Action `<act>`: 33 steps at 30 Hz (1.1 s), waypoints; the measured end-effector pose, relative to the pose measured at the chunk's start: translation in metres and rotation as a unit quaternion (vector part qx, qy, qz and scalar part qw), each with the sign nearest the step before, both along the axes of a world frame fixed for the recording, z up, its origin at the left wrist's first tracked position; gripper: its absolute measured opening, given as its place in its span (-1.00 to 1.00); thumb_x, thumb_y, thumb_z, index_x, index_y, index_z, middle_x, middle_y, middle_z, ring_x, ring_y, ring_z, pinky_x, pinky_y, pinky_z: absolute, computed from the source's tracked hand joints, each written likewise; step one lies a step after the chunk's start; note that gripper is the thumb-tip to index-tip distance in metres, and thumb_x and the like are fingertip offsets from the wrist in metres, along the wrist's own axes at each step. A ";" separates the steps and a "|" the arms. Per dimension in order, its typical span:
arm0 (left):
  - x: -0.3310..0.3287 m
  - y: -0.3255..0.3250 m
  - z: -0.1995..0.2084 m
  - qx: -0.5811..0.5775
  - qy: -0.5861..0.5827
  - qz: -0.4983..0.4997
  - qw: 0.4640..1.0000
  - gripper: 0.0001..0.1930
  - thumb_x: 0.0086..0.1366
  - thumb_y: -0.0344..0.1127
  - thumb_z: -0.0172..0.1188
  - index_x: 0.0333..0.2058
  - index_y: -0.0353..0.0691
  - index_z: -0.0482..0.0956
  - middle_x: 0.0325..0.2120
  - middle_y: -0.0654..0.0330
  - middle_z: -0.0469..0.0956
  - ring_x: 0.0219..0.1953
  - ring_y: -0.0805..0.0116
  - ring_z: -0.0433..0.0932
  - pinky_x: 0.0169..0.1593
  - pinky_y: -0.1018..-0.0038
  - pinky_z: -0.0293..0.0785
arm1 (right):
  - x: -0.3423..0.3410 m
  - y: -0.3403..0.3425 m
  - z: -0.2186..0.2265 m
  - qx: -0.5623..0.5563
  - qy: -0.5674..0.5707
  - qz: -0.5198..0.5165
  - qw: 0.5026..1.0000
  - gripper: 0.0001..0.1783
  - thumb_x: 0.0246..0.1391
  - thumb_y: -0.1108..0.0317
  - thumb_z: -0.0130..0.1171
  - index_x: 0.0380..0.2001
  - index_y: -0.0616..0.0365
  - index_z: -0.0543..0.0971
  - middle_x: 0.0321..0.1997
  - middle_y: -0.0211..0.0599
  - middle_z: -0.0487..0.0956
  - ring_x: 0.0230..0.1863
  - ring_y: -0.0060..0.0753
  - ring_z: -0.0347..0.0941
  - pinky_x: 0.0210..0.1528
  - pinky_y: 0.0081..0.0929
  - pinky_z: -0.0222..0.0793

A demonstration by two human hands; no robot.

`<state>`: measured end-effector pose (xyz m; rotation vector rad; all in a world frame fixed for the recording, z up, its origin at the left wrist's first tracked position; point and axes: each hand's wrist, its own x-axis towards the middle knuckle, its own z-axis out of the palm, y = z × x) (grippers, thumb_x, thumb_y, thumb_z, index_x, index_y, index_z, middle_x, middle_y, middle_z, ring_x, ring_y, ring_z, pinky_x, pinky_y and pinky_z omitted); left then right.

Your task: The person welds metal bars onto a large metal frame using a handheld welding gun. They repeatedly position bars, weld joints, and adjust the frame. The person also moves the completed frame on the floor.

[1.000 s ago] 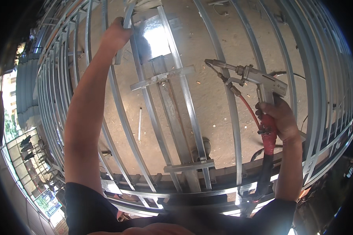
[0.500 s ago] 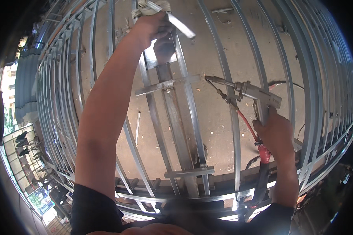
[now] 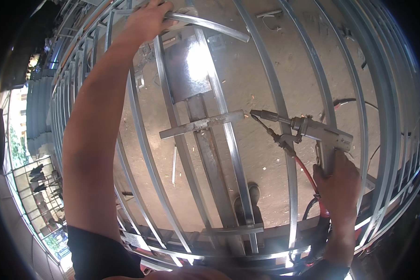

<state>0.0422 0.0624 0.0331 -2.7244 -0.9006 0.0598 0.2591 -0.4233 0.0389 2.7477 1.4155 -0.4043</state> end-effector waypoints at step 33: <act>-0.053 -0.084 -0.008 -0.450 -0.700 0.279 0.479 -0.61 0.44 -0.29 0.17 0.08 -0.49 0.43 -0.14 0.00 0.58 -0.16 0.14 0.67 -0.17 0.34 0.78 | -0.076 0.185 0.068 0.333 -0.012 0.295 0.896 -0.36 0.12 0.21 0.38 0.24 0.17 0.47 0.26 -0.07 0.52 0.27 -0.04 0.47 0.35 -0.05 0.35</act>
